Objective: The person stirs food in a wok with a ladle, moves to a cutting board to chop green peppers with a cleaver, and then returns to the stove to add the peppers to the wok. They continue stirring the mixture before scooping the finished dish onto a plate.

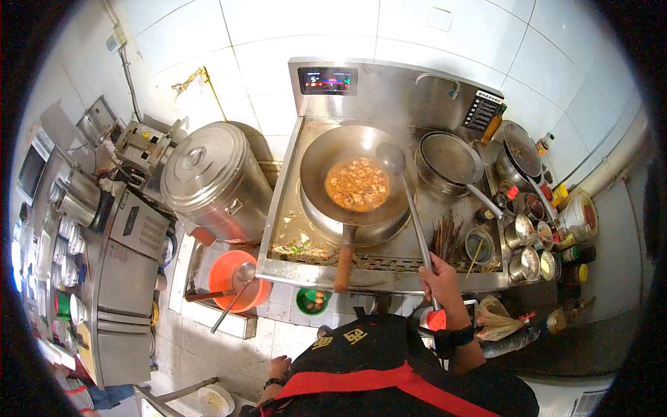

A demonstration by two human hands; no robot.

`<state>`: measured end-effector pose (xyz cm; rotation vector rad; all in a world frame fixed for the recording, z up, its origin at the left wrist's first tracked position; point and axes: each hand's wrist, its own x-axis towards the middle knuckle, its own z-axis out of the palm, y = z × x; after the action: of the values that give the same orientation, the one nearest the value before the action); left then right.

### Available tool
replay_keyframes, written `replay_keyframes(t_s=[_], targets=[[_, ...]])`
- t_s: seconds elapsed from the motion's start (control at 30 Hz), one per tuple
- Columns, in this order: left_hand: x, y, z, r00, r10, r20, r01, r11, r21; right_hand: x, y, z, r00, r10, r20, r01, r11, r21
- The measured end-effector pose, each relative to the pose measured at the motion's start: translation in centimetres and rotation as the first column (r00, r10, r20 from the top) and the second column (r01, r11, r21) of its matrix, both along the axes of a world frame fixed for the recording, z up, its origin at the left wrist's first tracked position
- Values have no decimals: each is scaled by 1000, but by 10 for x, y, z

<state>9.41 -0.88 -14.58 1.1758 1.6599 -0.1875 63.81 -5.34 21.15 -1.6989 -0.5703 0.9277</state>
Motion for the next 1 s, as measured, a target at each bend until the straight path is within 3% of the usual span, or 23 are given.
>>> replay_keyframes(t_s=[0.1,0.23,0.37,0.47,0.53,0.57,0.6,0.63,0.67,0.7,0.73,0.8,0.87,0.97,1.0], targets=[[-10,-14,-5,995,-70,-69,69,997,-17,-1,-1,4,1000,-11,-9,11,1000,-23],[-3,-16,11,997,-15,-71,14,1000,-20,3,2,0,1000,3,-4,-3,1000,-25],[12,-3,41,996,53,-70,-54,998,-12,5,6,-14,991,46,124,-28,989,-146],[25,20,69,1000,-14,25,13,999,30,-7,6,-13,975,105,197,-66,978,-200],[35,38,56,903,304,304,-361,920,152,-10,3,-8,958,154,243,-97,968,-231],[37,49,55,934,196,298,-284,914,289,-10,-3,-6,951,207,229,-140,951,-277],[49,73,68,957,89,277,-204,884,420,-10,-9,-6,942,260,212,-184,928,-323],[76,92,113,944,59,325,-217,853,474,-7,-15,-8,941,263,212,-185,927,-327],[110,107,169,928,25,371,-232,818,526,-4,-22,-11,887,324,330,-206,915,-346],[132,121,190,875,-16,483,-272,809,521,-2,-27,-13,812,381,441,-224,903,-367],[151,132,208,807,-57,588,-315,800,510,-4,-31,-12,809,386,444,-227,901,-370],[198,142,268,776,-209,595,-212,803,557,-10,-42,-4,776,343,530,-185,927,-327],[244,141,295,721,-115,684,-186,918,351,-14,-44,12,780,374,502,-196,907,-373],[297,136,279,711,-125,692,-62,969,239,-10,-40,6,734,436,521,-211,876,-434],[311,135,272,641,3,767,-37,999,27,-6,-35,-1,679,465,568,-215,866,-452]])
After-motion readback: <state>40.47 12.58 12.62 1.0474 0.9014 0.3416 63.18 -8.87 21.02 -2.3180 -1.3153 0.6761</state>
